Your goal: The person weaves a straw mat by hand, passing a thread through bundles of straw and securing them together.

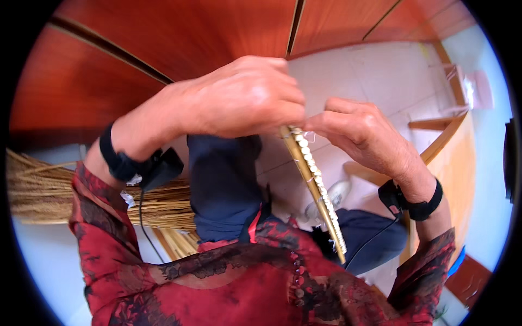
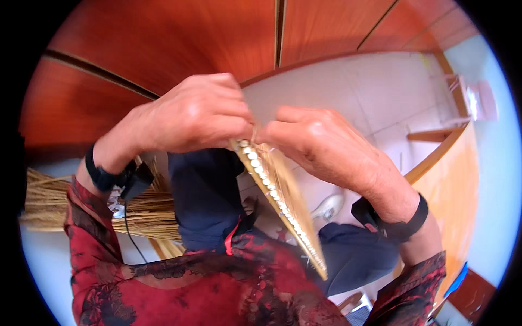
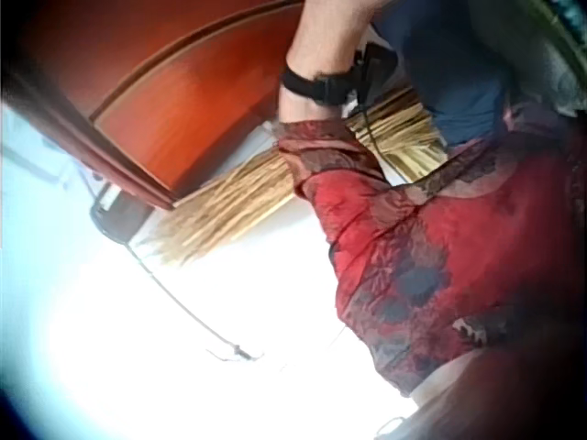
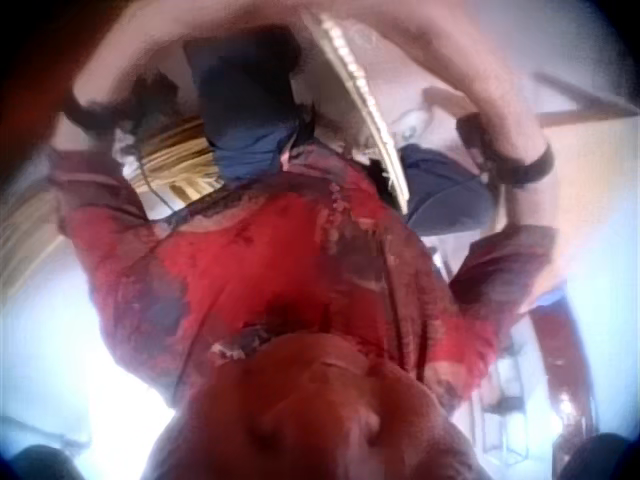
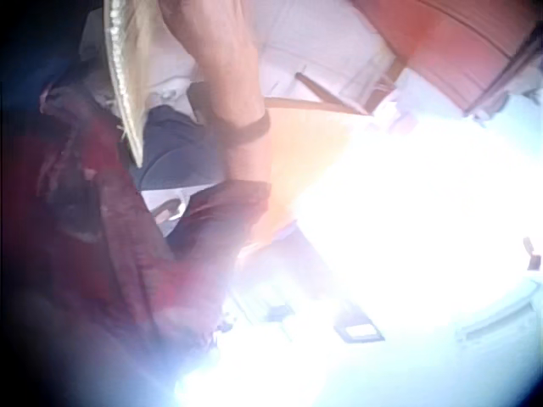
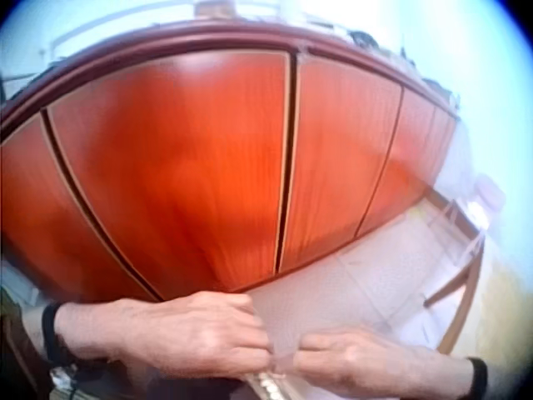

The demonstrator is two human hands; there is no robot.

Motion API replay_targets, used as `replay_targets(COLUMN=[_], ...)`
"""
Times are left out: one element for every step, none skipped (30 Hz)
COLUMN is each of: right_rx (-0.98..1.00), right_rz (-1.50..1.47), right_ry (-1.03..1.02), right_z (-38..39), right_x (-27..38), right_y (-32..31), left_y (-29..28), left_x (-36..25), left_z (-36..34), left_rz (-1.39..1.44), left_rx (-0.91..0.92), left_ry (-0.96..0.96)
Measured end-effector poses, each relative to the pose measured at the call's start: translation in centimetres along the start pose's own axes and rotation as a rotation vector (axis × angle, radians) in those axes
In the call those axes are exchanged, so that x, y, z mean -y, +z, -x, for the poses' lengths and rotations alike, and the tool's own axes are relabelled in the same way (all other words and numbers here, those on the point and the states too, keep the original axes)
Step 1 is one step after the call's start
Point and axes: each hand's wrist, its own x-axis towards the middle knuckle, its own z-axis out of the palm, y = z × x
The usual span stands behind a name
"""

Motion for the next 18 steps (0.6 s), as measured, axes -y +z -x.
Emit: replay_targets(right_rx=[-0.007,-0.014,0.0,0.015,0.005,-0.006,-0.003,0.015,0.004,-0.009,-0.03,-0.014,0.002,0.018,0.027,0.0,-0.028,-0.021], right_rz=[0.035,0.066,0.082,0.111,0.093,0.075,0.028,0.031,0.017,-0.005,-0.019,-0.025,-0.018,-0.012,-0.012,-0.066,-0.119,-0.122], right_ry=[0.019,0.041,0.055,0.043,0.055,0.067,0.1,0.093,0.134,0.175,0.149,0.139,0.132,0.124,0.118,0.131,0.144,0.141], right_z=[0.3,0.6,0.9,1.4,1.9,2.1,2.3,2.5,2.6,2.6,2.4,2.1,1.9,1.6,1.3,1.3,1.1,1.0], right_x=[-0.4,-0.9,-1.4,-2.1,-2.7,-2.9,-2.9,-3.0,-3.2,-3.7,-4.1,-4.5,-4.8,-5.0,-5.3,-5.8,-6.1,-5.9], right_y=[-0.7,-1.2,-1.6,-1.7,-1.4,-1.4,-0.9,-0.7,-0.7,-0.5,-0.3,-0.2,-0.3,-0.3,-0.1,0.3,0.7,0.8], left_y=[-0.3,-0.2,0.0,0.1,0.4,0.4,0.8,1.2,1.3,1.5,1.6,1.7,1.7,1.7,1.7,1.7,1.7,1.7], left_x=[0.6,1.2,1.8,2.3,2.1,2.2,2.5,2.8,3.4,3.5,3.6,3.7,4.0,4.2,4.4,4.6,4.7,4.8], left_z=[-1.0,-1.8,-2.5,-3.2,-3.5,-3.6,-3.7,-3.8,-3.8,-3.8,-3.8,-3.6,-3.5,-3.2,-2.8,-2.6,-2.3,-2.1], left_rz=[0.05,0.026,0.082,0.14,0.173,0.153,0.169,0.184,0.175,0.179,0.188,0.196,0.212,0.213,0.209,0.207,0.209,0.164], left_rx=[-0.009,-0.045,-0.005,0.042,0.123,0.101,0.124,0.147,0.162,0.152,0.158,0.163,0.19,0.183,0.18,0.18,0.176,0.187], left_ry=[0.03,0.028,0.072,0.119,0.068,0.052,0.037,0.022,0.032,0.015,0.015,0.013,-0.008,-0.017,-0.009,-0.002,-0.01,-0.008])
